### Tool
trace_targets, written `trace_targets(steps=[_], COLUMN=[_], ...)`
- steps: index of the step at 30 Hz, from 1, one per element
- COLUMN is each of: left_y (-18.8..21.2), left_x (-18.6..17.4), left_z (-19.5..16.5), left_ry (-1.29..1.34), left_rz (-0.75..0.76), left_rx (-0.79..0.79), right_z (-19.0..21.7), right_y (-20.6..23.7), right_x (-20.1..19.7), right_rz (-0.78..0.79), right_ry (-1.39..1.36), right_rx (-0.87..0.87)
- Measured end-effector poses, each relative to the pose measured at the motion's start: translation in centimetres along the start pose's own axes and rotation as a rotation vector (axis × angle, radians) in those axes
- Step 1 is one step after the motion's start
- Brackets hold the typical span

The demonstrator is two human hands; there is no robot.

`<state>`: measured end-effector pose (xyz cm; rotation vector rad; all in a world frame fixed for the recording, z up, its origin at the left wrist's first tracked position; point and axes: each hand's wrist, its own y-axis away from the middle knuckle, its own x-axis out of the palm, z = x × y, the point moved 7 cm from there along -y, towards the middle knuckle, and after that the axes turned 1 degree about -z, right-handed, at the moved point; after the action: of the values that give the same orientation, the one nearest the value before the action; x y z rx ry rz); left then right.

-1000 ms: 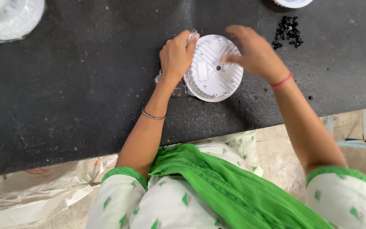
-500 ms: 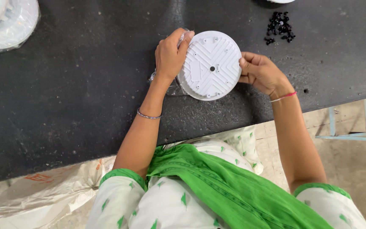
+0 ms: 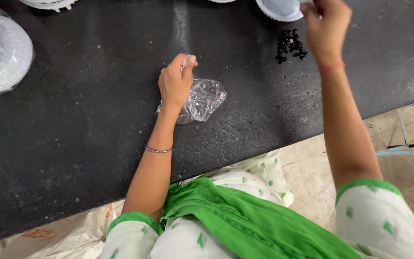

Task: The person inserts small black components into the center of white circular plastic parts, then stacks the parts and wraps them in plastic film. The person repeats this cycle multiple times on a dark workbench.

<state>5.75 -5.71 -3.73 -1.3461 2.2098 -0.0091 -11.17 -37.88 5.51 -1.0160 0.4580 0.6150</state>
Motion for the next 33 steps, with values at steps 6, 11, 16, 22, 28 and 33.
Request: trace_targets(steps=[6,11,16,22,28,33], left_y=[-0.1,-0.4,-0.5,-0.7,-0.5,-0.6], left_x=[0.0,0.1,0.3,0.5,0.3,-0.4], left_z=[-0.1,-0.2,0.0,-0.1,-0.2,1.3], left_ry=[0.006,-0.022,-0.019,-0.037,0.018,0.022], left_rz=[-0.017,-0.004,0.012,0.024,-0.018,-0.157], left_rx=[0.027,-0.003,-0.020,-0.033,0.020,-0.018], right_z=[-1.9,-1.5,-1.6,-3.0,-3.2,5.3], right_y=[-1.0,-0.7,-0.8,-0.6,-2.8,-1.4], right_x=[5.6,7.3,7.8,8.2,8.4,8.0], right_rz=[0.048,0.077,0.186,0.302,0.258,0.155], right_ry=[0.485,0.422,0.407,0.404,0.435,0.044], right_rx=[-0.202,-0.205,-0.113,-0.096,-0.100,-0.122])
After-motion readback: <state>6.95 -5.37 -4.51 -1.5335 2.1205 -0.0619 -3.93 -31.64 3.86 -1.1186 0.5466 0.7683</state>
